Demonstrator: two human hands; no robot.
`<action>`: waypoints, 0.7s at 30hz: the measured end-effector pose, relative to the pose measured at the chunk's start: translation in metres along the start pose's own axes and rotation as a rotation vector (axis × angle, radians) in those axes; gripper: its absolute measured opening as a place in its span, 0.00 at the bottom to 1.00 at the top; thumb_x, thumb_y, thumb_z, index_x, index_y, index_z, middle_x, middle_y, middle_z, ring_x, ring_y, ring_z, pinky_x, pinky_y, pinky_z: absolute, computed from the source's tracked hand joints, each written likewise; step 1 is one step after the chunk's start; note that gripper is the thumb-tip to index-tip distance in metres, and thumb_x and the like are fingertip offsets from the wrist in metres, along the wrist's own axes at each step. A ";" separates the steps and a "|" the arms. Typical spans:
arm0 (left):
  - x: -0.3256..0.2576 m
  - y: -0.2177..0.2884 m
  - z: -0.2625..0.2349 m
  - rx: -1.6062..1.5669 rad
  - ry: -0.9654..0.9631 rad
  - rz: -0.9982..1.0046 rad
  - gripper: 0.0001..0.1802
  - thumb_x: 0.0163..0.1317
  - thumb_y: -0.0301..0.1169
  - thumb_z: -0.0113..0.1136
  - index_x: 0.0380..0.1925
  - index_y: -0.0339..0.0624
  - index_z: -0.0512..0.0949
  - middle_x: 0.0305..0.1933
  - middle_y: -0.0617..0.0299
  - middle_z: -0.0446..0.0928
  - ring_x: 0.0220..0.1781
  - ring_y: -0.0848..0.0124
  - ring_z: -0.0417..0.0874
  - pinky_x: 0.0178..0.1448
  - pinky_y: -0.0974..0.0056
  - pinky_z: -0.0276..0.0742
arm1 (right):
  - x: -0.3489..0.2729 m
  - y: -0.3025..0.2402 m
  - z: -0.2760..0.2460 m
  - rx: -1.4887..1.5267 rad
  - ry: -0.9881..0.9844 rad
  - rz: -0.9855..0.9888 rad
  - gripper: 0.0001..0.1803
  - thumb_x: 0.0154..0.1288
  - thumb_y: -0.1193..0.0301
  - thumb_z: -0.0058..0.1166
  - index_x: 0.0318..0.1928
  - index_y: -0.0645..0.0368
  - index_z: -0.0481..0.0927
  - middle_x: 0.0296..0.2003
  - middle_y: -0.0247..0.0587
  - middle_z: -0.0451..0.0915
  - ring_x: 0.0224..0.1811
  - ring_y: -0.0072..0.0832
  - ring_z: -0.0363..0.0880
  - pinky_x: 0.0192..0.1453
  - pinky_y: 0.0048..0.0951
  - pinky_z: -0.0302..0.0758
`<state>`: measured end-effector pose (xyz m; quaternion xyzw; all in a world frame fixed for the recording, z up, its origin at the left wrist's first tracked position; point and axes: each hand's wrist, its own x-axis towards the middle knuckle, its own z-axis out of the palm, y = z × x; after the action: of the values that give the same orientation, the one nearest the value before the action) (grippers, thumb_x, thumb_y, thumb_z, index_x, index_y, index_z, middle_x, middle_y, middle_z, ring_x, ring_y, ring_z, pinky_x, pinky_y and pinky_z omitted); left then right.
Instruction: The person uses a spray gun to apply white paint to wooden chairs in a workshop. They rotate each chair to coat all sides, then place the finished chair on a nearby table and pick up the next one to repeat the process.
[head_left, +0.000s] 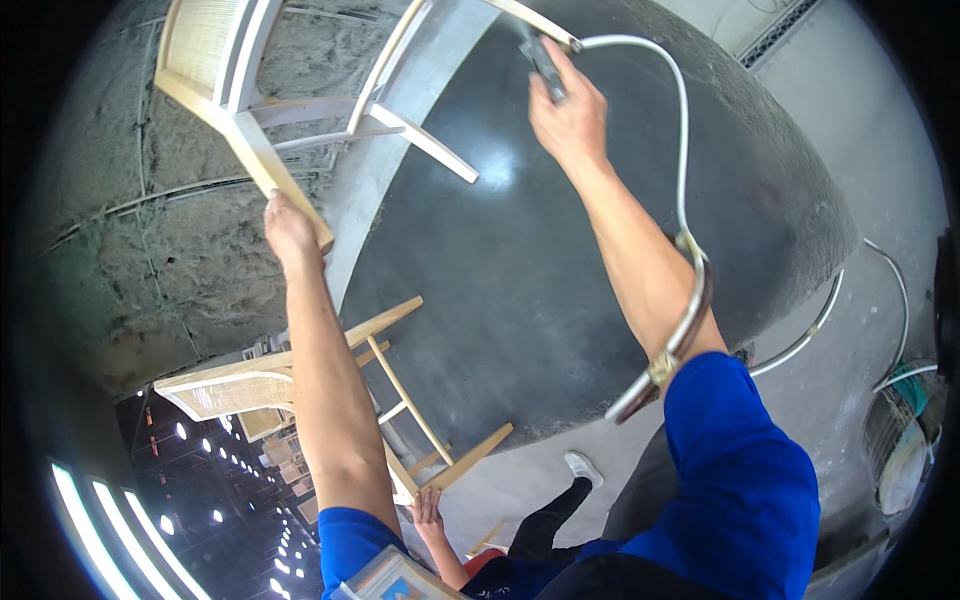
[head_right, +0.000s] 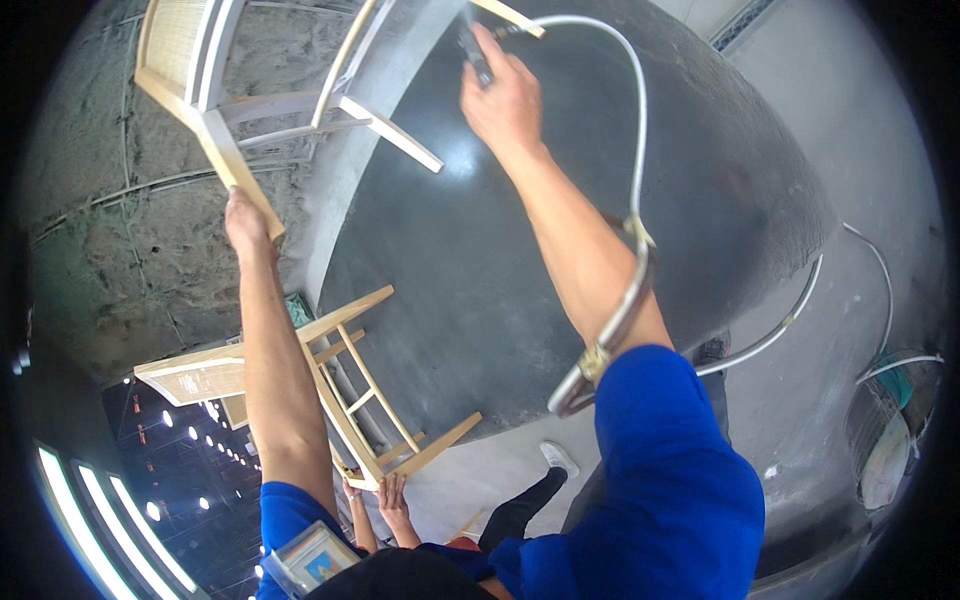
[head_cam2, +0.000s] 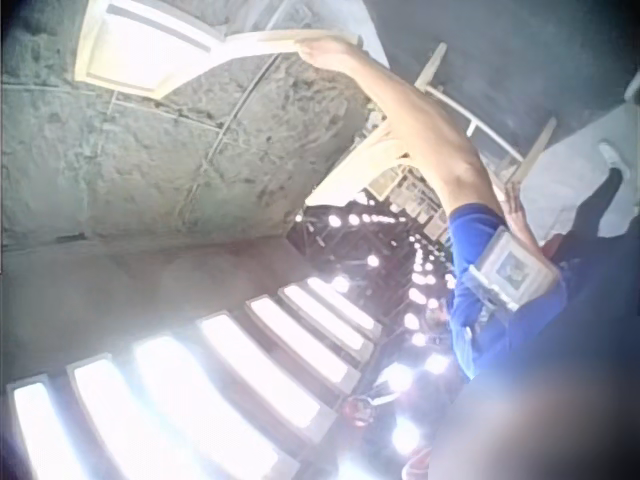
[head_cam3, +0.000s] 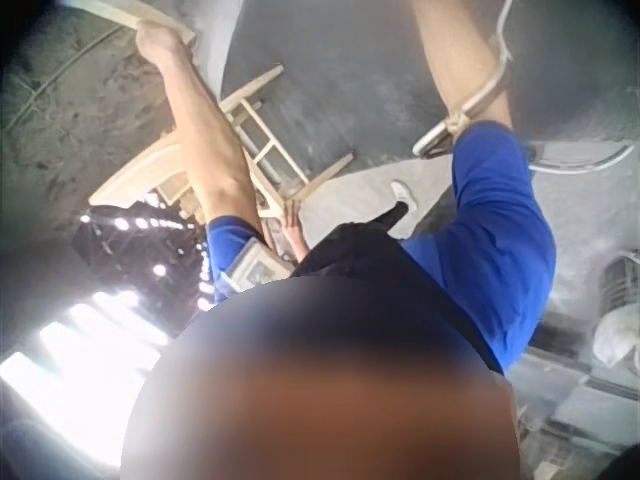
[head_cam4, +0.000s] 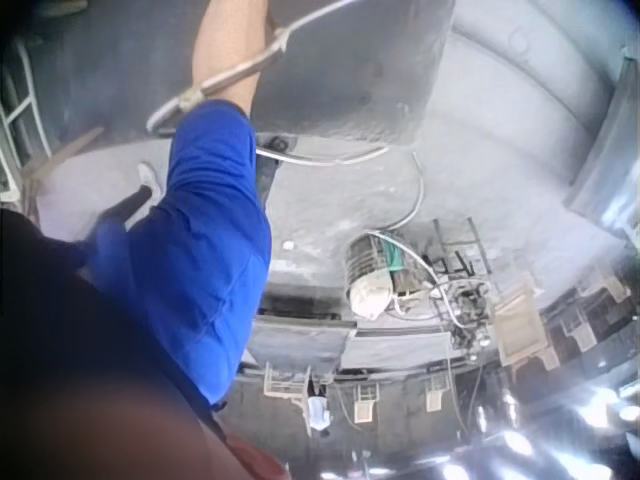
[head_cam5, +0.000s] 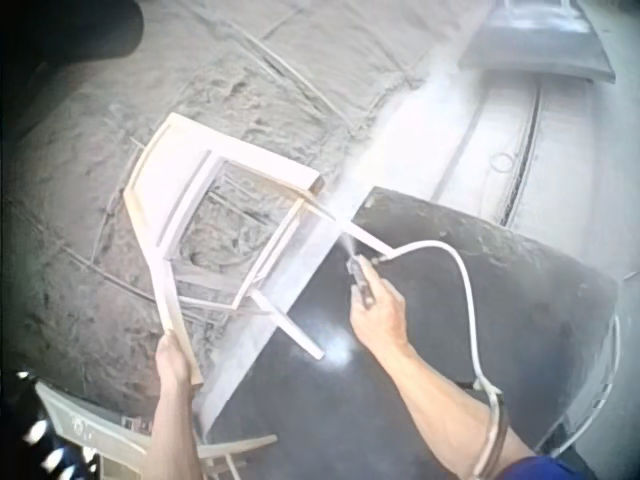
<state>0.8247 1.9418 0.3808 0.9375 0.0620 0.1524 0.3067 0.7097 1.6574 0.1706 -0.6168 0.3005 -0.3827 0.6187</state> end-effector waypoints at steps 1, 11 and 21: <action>0.002 0.000 0.001 0.010 0.011 0.010 0.31 0.83 0.47 0.39 0.59 0.26 0.76 0.50 0.41 0.82 0.47 0.54 0.86 0.52 0.52 0.80 | -0.015 -0.006 -0.013 0.030 -0.008 -0.128 0.30 0.67 0.71 0.64 0.69 0.41 0.79 0.41 0.46 0.86 0.41 0.40 0.86 0.48 0.36 0.82; -0.013 0.014 0.010 -0.039 -0.034 0.025 0.30 0.83 0.47 0.40 0.63 0.28 0.73 0.55 0.42 0.81 0.52 0.50 0.85 0.53 0.49 0.81 | -0.099 -0.059 -0.047 0.232 -0.385 -0.287 0.30 0.66 0.71 0.65 0.68 0.42 0.80 0.49 0.44 0.88 0.46 0.41 0.89 0.54 0.41 0.84; -0.057 0.016 0.020 0.054 0.037 0.043 0.33 0.80 0.52 0.47 0.63 0.28 0.72 0.57 0.41 0.80 0.56 0.51 0.83 0.60 0.51 0.79 | 0.006 -0.008 -0.108 0.426 0.125 0.528 0.30 0.70 0.69 0.60 0.72 0.49 0.75 0.46 0.43 0.88 0.45 0.32 0.89 0.53 0.32 0.83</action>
<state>0.7781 1.9056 0.3607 0.9436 0.0516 0.1745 0.2766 0.6210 1.5952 0.1731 -0.3502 0.4003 -0.3004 0.7917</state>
